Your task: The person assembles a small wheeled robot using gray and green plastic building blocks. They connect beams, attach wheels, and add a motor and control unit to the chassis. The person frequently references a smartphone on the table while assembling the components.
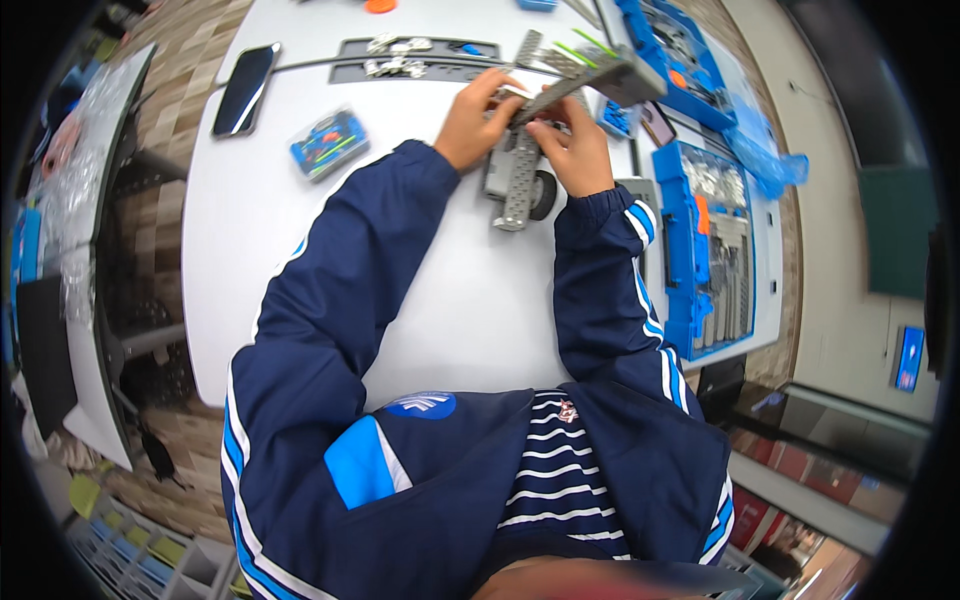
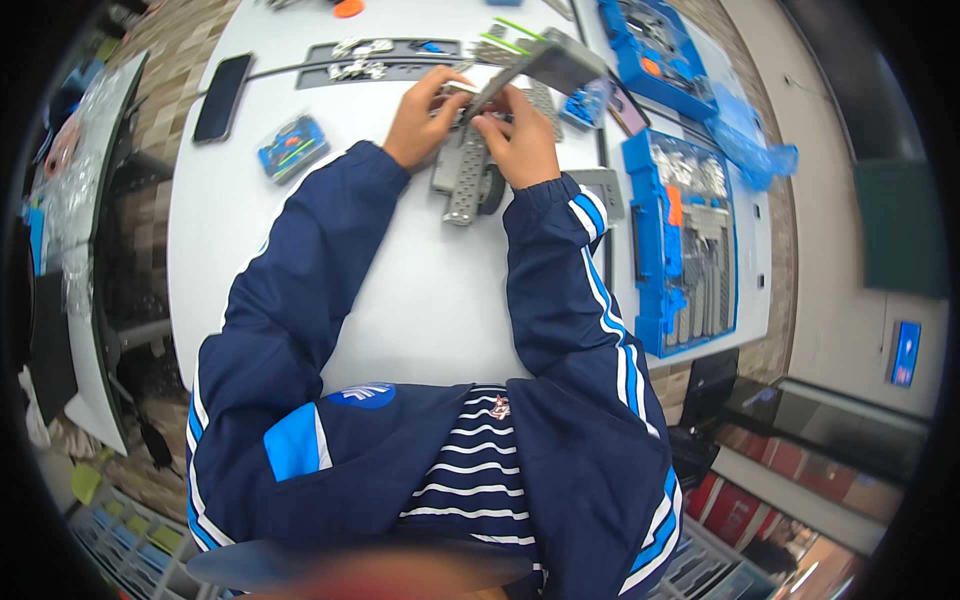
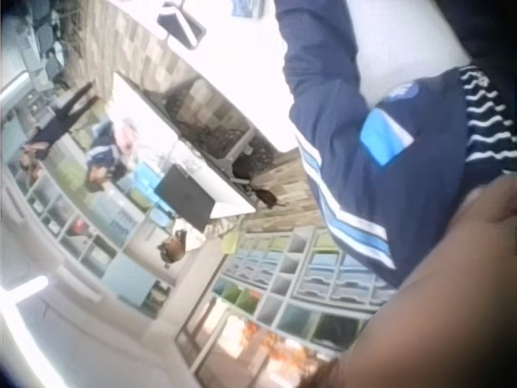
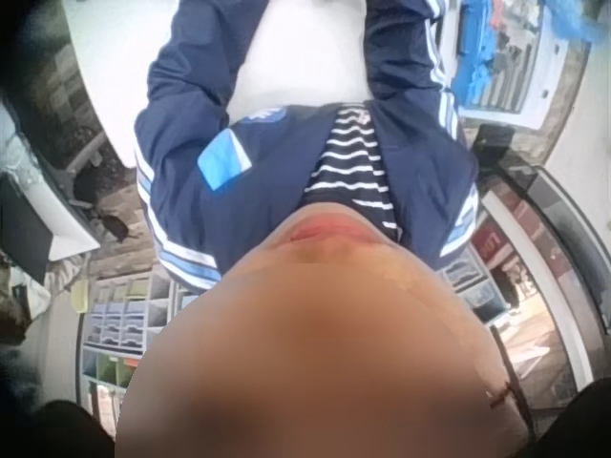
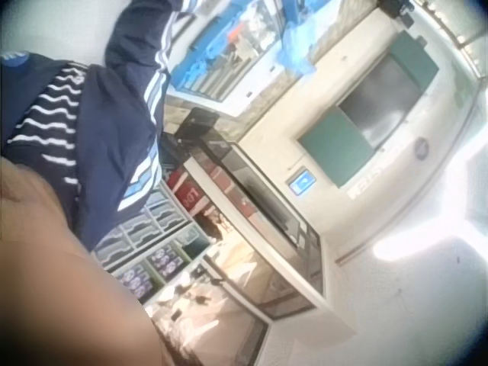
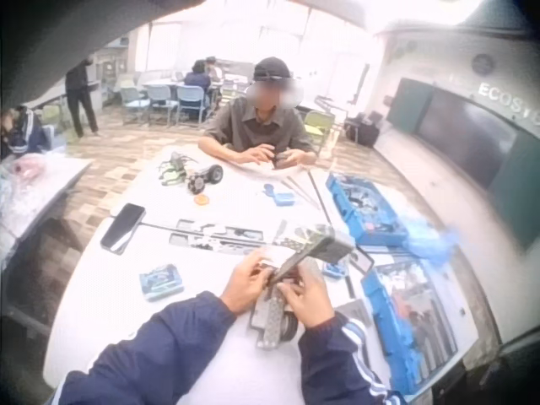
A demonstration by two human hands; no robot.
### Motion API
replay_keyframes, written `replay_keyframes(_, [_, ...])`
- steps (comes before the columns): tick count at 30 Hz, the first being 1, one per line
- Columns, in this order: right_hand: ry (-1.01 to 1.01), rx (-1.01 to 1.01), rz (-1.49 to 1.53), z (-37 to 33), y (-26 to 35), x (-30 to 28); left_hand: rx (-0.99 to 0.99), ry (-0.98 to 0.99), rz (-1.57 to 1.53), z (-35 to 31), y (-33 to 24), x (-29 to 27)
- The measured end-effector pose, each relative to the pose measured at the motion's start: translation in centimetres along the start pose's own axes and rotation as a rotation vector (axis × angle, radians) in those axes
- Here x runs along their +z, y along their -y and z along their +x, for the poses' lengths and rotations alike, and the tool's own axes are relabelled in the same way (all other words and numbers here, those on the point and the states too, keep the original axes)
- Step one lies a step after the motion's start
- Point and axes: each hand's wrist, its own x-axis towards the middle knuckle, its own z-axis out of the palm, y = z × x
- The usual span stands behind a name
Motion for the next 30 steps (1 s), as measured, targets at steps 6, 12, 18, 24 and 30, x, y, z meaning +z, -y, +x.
replay_keyframes(6, [-0.062, 0.008, -0.516, 1.3, -1.9, -16.9, -0.006, -0.008, -0.048, -0.1, 1.3, 0.3])
replay_keyframes(12, [0.124, 0.385, -0.973, 8.5, -14.0, -25.9, -0.089, 0.023, -0.133, -0.1, 1.9, 0.4])
replay_keyframes(18, [0.356, 0.598, -1.09, 10.6, -18.0, -21.8, -0.096, 0.032, -0.124, 0.0, 1.9, 0.2])
replay_keyframes(24, [0.359, 0.587, -1.152, 10.7, -16.4, -21.1, -0.099, 0.039, -0.142, -0.1, 1.9, 0.2])
replay_keyframes(30, [0.154, 0.529, -1.407, 9.9, -15.0, -18.5, -0.089, 0.04, -0.149, 0.0, 1.9, 0.2])
